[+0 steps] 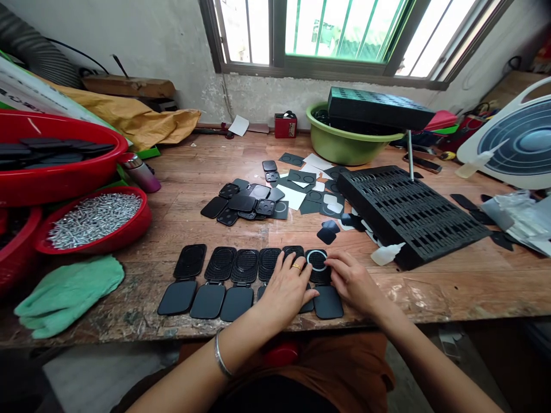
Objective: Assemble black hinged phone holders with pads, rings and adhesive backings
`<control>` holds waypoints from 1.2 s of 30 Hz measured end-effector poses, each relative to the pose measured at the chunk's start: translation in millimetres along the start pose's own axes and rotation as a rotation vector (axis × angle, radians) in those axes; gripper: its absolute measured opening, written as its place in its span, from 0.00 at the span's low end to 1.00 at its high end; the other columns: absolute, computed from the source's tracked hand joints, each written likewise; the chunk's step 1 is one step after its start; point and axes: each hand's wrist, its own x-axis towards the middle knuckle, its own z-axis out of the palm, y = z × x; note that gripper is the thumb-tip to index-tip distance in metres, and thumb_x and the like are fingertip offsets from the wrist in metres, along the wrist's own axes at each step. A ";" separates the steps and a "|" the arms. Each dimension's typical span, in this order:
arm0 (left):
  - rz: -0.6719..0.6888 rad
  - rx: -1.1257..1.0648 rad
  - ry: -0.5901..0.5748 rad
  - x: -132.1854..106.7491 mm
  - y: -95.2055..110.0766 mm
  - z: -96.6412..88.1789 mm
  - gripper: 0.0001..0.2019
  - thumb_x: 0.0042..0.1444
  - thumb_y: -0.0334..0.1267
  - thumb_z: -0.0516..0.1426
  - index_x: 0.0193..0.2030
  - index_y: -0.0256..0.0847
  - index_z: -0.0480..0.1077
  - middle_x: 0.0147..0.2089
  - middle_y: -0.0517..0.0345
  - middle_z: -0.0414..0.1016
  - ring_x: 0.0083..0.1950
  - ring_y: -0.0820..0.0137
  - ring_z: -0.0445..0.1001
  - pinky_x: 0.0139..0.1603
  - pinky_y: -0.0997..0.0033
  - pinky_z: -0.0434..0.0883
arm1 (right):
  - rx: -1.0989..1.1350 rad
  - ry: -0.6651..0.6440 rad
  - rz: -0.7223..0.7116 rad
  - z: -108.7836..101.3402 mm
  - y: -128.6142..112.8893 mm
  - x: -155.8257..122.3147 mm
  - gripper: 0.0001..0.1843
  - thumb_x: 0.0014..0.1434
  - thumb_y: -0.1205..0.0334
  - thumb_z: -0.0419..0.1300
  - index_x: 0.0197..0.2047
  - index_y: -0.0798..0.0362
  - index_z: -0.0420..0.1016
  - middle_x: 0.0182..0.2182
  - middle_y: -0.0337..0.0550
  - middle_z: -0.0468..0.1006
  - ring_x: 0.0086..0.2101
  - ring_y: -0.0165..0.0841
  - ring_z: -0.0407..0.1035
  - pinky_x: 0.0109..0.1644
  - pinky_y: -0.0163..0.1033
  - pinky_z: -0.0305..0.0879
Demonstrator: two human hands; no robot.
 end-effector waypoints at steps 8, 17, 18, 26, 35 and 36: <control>0.018 0.061 -0.025 5.6 1.1 -2.3 0.25 0.56 0.48 0.60 0.56 0.37 0.66 0.56 0.46 0.66 0.64 0.53 0.58 0.68 0.46 0.49 | -0.093 -0.062 0.048 2.3 -9.0 8.1 0.12 0.55 0.74 0.51 0.35 0.58 0.75 0.37 0.52 0.71 0.38 0.39 0.64 0.42 0.46 0.67; -0.019 -0.009 0.053 -16.7 -12.2 -15.8 0.26 0.56 0.42 0.61 0.59 0.39 0.62 0.60 0.47 0.63 0.64 0.55 0.59 0.67 0.47 0.56 | -0.108 0.098 0.559 -141.5 78.4 110.1 0.07 0.58 0.63 0.58 0.36 0.55 0.77 0.29 0.40 0.75 0.28 0.28 0.68 0.36 0.33 0.64; -0.032 -0.034 0.074 -22.5 -15.3 -16.2 0.23 0.56 0.41 0.61 0.58 0.40 0.63 0.60 0.48 0.63 0.64 0.56 0.59 0.67 0.48 0.56 | -0.138 0.107 0.630 -151.3 101.4 119.7 0.06 0.57 0.66 0.58 0.33 0.57 0.77 0.26 0.41 0.73 0.27 0.28 0.67 0.35 0.34 0.64; -0.107 -0.157 0.107 -63.7 -33.2 -12.3 0.16 0.61 0.38 0.54 0.56 0.48 0.63 0.59 0.53 0.61 0.63 0.58 0.58 0.63 0.49 0.64 | -0.255 0.052 1.048 -136.5 234.4 134.2 0.13 0.60 0.58 0.61 0.33 0.62 0.70 0.26 0.38 0.68 0.28 0.24 0.65 0.36 0.32 0.66; -0.180 -0.185 0.091 -60.3 -30.6 -16.2 0.18 0.60 0.35 0.55 0.58 0.45 0.63 0.60 0.51 0.60 0.65 0.59 0.56 0.64 0.53 0.64 | -0.208 0.039 1.073 -136.6 259.7 129.6 0.12 0.56 0.60 0.62 0.29 0.61 0.69 0.20 0.44 0.66 0.24 0.29 0.62 0.32 0.37 0.56; -0.184 -0.182 0.094 -58.8 -29.8 -15.6 0.18 0.60 0.35 0.56 0.58 0.44 0.63 0.60 0.50 0.61 0.65 0.59 0.57 0.64 0.53 0.63 | -0.206 0.032 1.057 -137.0 258.9 129.9 0.11 0.55 0.61 0.62 0.27 0.60 0.69 0.19 0.45 0.66 0.24 0.30 0.63 0.32 0.38 0.56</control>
